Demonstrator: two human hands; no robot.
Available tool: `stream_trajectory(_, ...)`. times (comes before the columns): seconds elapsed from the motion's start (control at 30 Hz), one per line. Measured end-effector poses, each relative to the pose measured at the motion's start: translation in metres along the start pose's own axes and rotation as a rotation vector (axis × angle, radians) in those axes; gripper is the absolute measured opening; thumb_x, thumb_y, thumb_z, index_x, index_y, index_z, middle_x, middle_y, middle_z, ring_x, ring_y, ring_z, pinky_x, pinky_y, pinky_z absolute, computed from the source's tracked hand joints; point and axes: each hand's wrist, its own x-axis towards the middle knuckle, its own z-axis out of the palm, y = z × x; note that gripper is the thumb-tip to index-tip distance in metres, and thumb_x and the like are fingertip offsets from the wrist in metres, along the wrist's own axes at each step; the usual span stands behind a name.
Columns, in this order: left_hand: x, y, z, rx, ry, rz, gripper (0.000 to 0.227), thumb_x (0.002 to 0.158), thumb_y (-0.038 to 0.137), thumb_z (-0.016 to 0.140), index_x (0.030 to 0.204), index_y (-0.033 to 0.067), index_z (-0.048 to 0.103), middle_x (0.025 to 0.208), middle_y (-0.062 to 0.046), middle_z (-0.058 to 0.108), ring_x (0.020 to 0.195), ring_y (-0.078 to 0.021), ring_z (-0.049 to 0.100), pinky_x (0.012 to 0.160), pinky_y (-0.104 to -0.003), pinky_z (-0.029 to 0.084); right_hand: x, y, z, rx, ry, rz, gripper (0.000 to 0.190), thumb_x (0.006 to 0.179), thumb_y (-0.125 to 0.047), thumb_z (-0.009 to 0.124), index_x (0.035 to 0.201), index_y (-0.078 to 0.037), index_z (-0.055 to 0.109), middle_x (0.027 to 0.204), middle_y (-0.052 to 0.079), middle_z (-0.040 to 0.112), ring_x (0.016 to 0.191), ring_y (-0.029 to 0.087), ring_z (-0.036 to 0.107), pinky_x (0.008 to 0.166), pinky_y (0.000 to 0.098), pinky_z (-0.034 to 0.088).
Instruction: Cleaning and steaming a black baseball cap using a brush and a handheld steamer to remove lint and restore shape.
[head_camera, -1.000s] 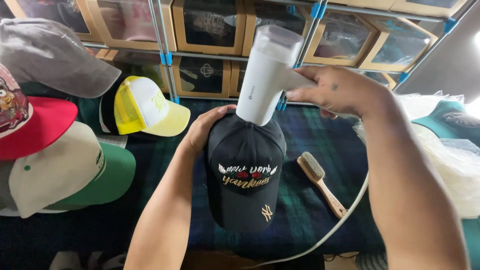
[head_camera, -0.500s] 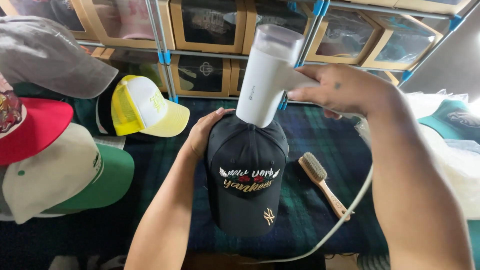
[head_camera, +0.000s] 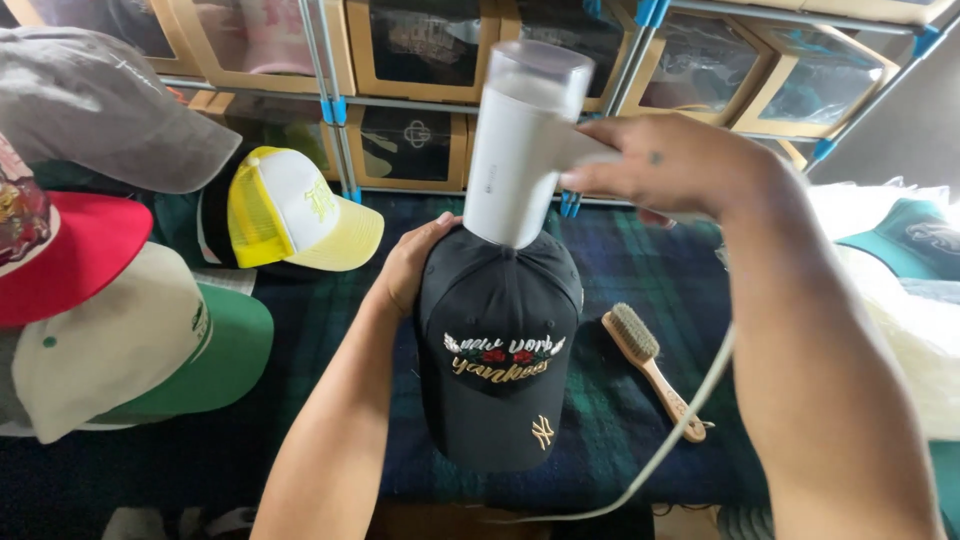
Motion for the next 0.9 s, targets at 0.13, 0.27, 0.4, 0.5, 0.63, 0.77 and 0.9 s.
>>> stream_trajectory(0.13, -0.005, 0.007, 0.001, 0.025, 0.018, -0.034, 0.060, 0.086, 0.049, 0.056, 0.124, 0.0077, 0.075, 0.126, -0.006, 0.074, 0.117, -0.0178, 0.066, 0.110, -0.031, 0.046, -0.006, -0.013, -0.006, 0.094, -0.013, -0.011, 0.067, 0.093, -0.048, 0.055, 0.158, -0.034, 0.044, 0.132, 0.002, 0.067, 0.091, 0.025, 0.065, 0.080, 0.0402, 0.052)
stream_trajectory(0.27, -0.001, -0.004, -0.001, -0.036, -0.082, 0.058, 0.053, 0.093, 0.045, 0.049, 0.123, 0.0093, 0.076, 0.120, -0.011, 0.076, 0.113, -0.0188, 0.067, 0.105, -0.030, 0.049, -0.032, -0.018, -0.013, 0.004, -0.045, 0.103, 0.069, 0.093, -0.049, 0.051, 0.160, -0.043, 0.035, 0.143, -0.004, 0.059, 0.100, 0.026, 0.067, 0.095, 0.0411, 0.052)
stream_trajectory(0.4, -0.010, 0.011, 0.001, 0.040, -0.067, 0.040, 0.057, 0.091, 0.049, 0.049, 0.124, 0.0120, 0.076, 0.127, -0.008, 0.074, 0.118, -0.0183, 0.065, 0.108, -0.030, 0.045, -0.003, 0.000, -0.010, -0.049, -0.013, 0.046, 0.065, 0.092, -0.057, 0.050, 0.152, -0.032, 0.051, 0.106, 0.011, 0.074, 0.083, 0.029, 0.070, 0.089, 0.0414, 0.044)
stream_trajectory(0.5, -0.007, -0.002, 0.007, -0.031, -0.011, 0.083, 0.047, 0.096, 0.051, 0.054, 0.122, 0.0191, 0.078, 0.122, -0.018, 0.073, 0.120, -0.0328, 0.064, 0.114, -0.043, 0.041, 0.053, 0.046, 0.005, 0.411, 0.029, -0.057, 0.063, 0.090, -0.038, 0.069, 0.145, -0.009, 0.060, 0.077, 0.022, 0.064, 0.057, 0.032, 0.065, 0.053, 0.0435, 0.057)
stream_trajectory(0.63, -0.004, -0.001, -0.001, -0.050, -0.099, 0.062, 0.055, 0.092, 0.046, 0.051, 0.124, 0.0087, 0.075, 0.123, -0.012, 0.075, 0.114, -0.0203, 0.067, 0.105, -0.031, 0.049, 0.093, 0.126, 0.048, 0.449, -0.162, -0.008, 0.062, 0.095, -0.053, 0.050, 0.142, -0.014, 0.057, 0.094, 0.016, 0.064, 0.066, 0.024, 0.058, 0.053, 0.0342, 0.050)
stream_trajectory(0.77, -0.001, 0.002, 0.003, -0.042, -0.095, 0.066, 0.055, 0.092, 0.044, 0.050, 0.124, 0.0063, 0.074, 0.120, -0.012, 0.076, 0.112, -0.0201, 0.068, 0.103, -0.031, 0.049, 0.096, 0.192, 0.120, 0.949, -0.195, 0.136, 0.061, 0.092, -0.049, 0.060, 0.143, -0.018, 0.049, 0.084, 0.013, 0.059, 0.056, 0.018, 0.055, 0.045, 0.0313, 0.047)
stream_trajectory(0.9, -0.004, 0.001, 0.002, -0.024, -0.067, 0.065, 0.053, 0.093, 0.045, 0.050, 0.121, 0.0085, 0.076, 0.119, -0.010, 0.076, 0.111, -0.0195, 0.068, 0.101, -0.031, 0.049, 0.059, 0.218, 0.155, 1.115, -0.041, -0.050, 0.059, 0.093, -0.039, 0.061, 0.144, -0.011, 0.049, 0.082, 0.013, 0.057, 0.051, 0.018, 0.056, 0.041, 0.0332, 0.051)
